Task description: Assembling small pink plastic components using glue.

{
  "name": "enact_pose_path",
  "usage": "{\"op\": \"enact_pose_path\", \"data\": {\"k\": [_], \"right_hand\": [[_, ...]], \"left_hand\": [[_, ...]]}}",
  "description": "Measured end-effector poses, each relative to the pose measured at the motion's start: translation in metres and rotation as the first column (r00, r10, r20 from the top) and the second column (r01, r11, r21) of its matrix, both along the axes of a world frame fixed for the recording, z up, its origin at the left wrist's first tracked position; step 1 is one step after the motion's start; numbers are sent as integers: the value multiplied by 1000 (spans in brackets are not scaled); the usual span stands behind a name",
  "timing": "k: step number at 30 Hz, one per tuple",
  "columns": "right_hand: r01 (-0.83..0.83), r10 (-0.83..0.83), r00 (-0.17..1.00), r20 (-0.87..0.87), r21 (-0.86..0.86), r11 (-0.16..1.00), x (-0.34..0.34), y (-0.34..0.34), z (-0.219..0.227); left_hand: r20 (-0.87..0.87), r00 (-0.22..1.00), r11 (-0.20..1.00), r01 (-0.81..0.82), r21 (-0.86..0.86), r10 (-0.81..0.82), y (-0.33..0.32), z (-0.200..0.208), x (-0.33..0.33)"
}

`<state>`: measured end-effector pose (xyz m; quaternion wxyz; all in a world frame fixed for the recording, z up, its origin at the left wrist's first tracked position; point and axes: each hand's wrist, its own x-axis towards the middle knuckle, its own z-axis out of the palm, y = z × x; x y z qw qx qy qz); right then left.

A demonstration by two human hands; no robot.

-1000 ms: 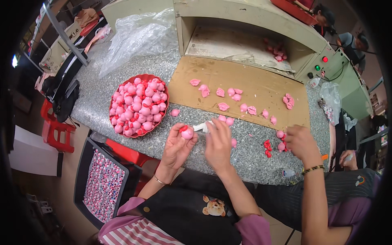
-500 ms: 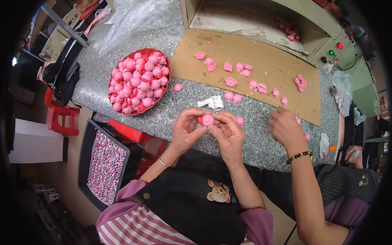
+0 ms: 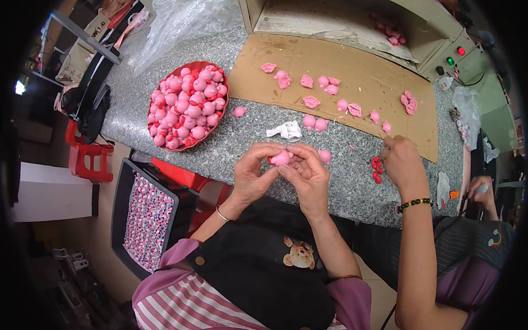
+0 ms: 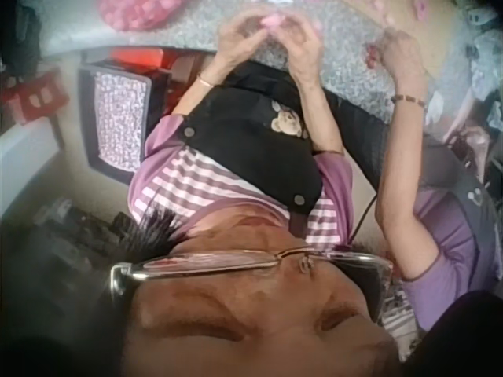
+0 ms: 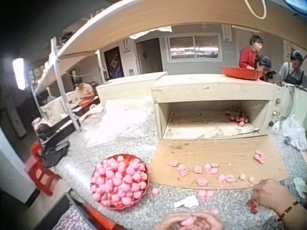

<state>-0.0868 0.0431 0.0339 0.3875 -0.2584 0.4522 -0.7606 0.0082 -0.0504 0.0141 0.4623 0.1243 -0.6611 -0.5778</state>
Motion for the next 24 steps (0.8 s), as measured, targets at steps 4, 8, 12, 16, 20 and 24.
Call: {"op": "enact_pose_path", "data": {"k": [4,8,12,16,20,24], "right_hand": [[-7,8,997,-75,17,1000,6,-9,9],[30,-16,994,-108,130,991,11,-3,1],[6,14,985,-171,113,994,17,2,4],[-83,102,984,-144,128,988,21,-1,17],[-23,72,959,-273,179,984,15,-5,30],[-93,140,951,-277,176,980,13,-11,37]], "left_hand": [[94,989,982,-96,-161,112,-5,14,11],[97,990,978,-81,-192,101,-1,8,20],[63,996,991,-59,-121,67,8,8,28],[11,995,983,-100,-156,103,13,12,34],[-11,986,973,-168,-158,168,7,16,30],[-28,958,898,-277,-342,285,-1,24,31]]}}
